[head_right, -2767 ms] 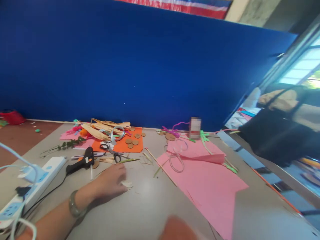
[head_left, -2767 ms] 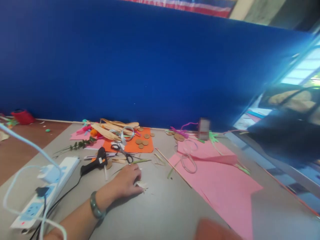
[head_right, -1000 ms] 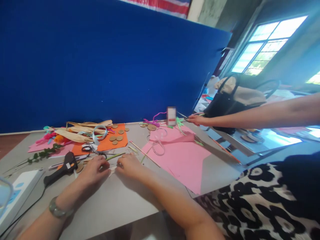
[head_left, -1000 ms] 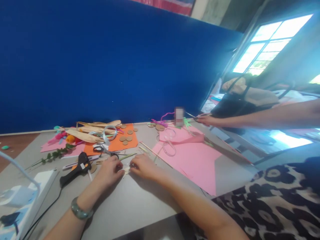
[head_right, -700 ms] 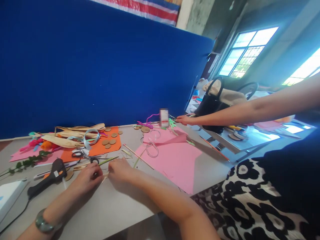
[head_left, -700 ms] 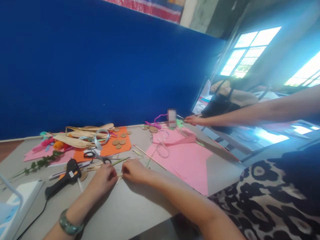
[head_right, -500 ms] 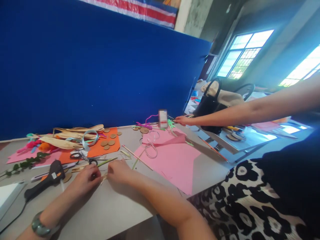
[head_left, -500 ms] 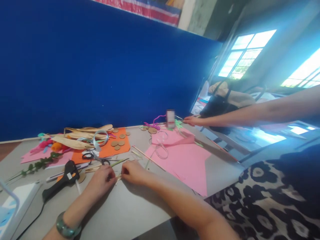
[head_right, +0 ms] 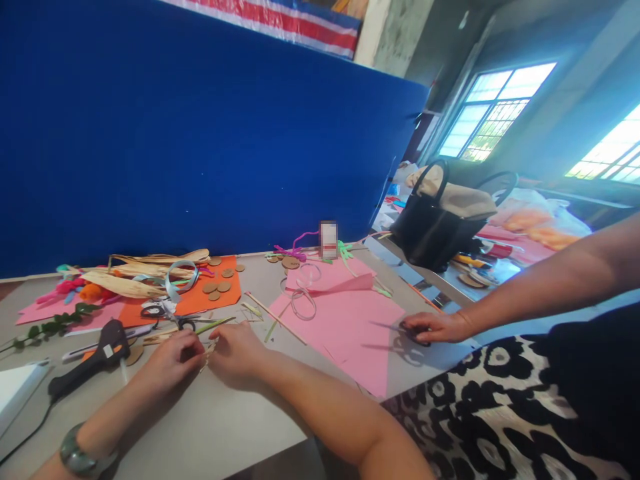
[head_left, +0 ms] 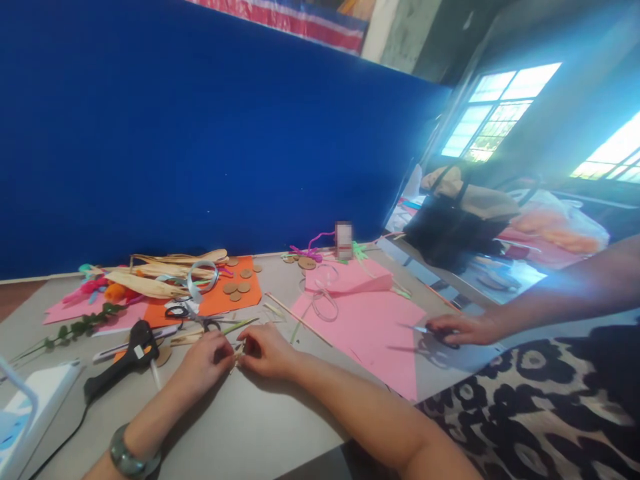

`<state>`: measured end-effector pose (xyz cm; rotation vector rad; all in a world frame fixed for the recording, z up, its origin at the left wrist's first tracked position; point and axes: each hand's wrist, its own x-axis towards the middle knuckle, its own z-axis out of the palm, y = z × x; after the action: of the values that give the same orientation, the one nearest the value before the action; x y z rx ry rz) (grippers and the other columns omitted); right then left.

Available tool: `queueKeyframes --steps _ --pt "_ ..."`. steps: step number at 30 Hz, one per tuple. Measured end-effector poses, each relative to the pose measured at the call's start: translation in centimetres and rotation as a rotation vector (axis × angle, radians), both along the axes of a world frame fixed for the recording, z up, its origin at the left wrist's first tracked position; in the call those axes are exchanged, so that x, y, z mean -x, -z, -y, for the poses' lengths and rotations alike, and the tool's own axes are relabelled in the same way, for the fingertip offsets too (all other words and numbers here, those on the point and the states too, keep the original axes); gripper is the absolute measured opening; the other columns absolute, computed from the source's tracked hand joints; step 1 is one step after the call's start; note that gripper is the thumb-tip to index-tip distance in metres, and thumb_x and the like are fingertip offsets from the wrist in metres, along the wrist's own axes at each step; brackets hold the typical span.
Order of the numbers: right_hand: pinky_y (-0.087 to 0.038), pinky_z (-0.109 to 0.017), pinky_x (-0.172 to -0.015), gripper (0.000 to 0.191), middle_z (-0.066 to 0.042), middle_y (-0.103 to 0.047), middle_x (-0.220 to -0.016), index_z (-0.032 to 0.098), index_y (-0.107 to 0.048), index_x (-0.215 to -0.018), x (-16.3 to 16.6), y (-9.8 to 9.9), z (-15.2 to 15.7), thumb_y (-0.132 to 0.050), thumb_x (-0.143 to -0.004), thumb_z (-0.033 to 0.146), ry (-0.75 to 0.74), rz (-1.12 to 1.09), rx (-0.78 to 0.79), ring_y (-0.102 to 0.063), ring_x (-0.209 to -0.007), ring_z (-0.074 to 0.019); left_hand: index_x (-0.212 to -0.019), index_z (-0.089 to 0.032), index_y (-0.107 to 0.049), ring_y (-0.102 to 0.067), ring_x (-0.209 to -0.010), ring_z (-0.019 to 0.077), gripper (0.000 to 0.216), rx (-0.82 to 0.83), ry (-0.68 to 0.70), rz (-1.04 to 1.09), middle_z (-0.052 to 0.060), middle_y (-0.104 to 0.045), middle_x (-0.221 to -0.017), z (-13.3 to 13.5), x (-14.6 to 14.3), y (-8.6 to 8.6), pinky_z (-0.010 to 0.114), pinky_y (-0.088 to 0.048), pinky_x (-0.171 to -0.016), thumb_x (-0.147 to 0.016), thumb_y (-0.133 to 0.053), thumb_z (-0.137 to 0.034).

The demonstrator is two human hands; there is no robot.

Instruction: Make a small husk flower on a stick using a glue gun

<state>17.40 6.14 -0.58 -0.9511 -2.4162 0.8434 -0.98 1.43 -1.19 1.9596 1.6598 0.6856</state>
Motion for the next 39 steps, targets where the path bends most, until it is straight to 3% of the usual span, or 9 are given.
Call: queueKeyframes --steps 3,13,23,31,39 --pt "-0.037 -0.03 -0.08 0.014 0.0 -0.065 -0.075 0.018 -0.066 -0.085 0.0 -0.2 0.0 -0.071 -0.078 0.029 -0.045 0.008 -0.049 -0.058 -0.075 -0.0158 -0.066 -0.02 -0.063 -0.058 -0.077 0.0226 0.02 -0.006 0.008 0.028 0.006 -0.061 -0.076 -0.1 0.0 0.0 0.033 -0.044 -0.07 -0.078 -0.057 -0.034" --pt "-0.036 -0.029 -0.08 0.013 0.002 -0.061 -0.07 0.016 -0.064 -0.071 -0.1 1.0 -0.7 -0.074 -0.076 0.024 -0.029 -0.098 0.004 -0.054 -0.07 -0.0127 -0.067 -0.019 -0.063 -0.057 -0.075 0.023 0.02 0.012 0.008 0.029 0.006 -0.061 -0.075 -0.2 0.0 0.5 0.032 -0.043 -0.068 -0.077 -0.057 -0.036" --pt "-0.042 -0.023 -0.062 0.004 0.001 -0.064 -0.064 0.017 -0.069 -0.072 0.1 1.4 -0.9 -0.067 -0.076 0.017 0.017 -0.257 0.213 -0.055 -0.062 -0.0128 -0.07 -0.018 -0.066 -0.059 -0.078 0.0241 0.026 0.017 0.036 0.072 0.007 -0.063 -0.078 -0.2 0.1 0.7 0.033 -0.043 -0.07 -0.08 -0.057 -0.04" --pt "-0.045 -0.024 -0.062 0.009 0.0 -0.066 -0.07 0.015 -0.069 -0.082 0.2 1.8 -0.9 -0.066 -0.074 0.012 0.052 -0.371 0.296 -0.057 -0.064 -0.0124 -0.07 -0.017 -0.066 -0.059 -0.078 0.0244 0.023 0.015 0.015 0.086 0.008 -0.062 -0.079 -0.1 -0.1 0.4 0.034 -0.044 -0.07 -0.079 -0.057 -0.036" --pt "-0.047 -0.025 -0.065 0.011 0.0 -0.066 -0.074 0.016 -0.067 -0.085 0.2 2.1 -0.9 -0.066 -0.074 0.012 0.018 -0.395 0.3 -0.058 -0.067 -0.0125 -0.074 -0.017 -0.07 -0.06 -0.079 0.0232 0.023 0.005 0.077 0.139 0.008 -0.063 -0.081 -0.2 0.0 1.1 0.033 -0.044 -0.072 -0.081 -0.057 -0.034"
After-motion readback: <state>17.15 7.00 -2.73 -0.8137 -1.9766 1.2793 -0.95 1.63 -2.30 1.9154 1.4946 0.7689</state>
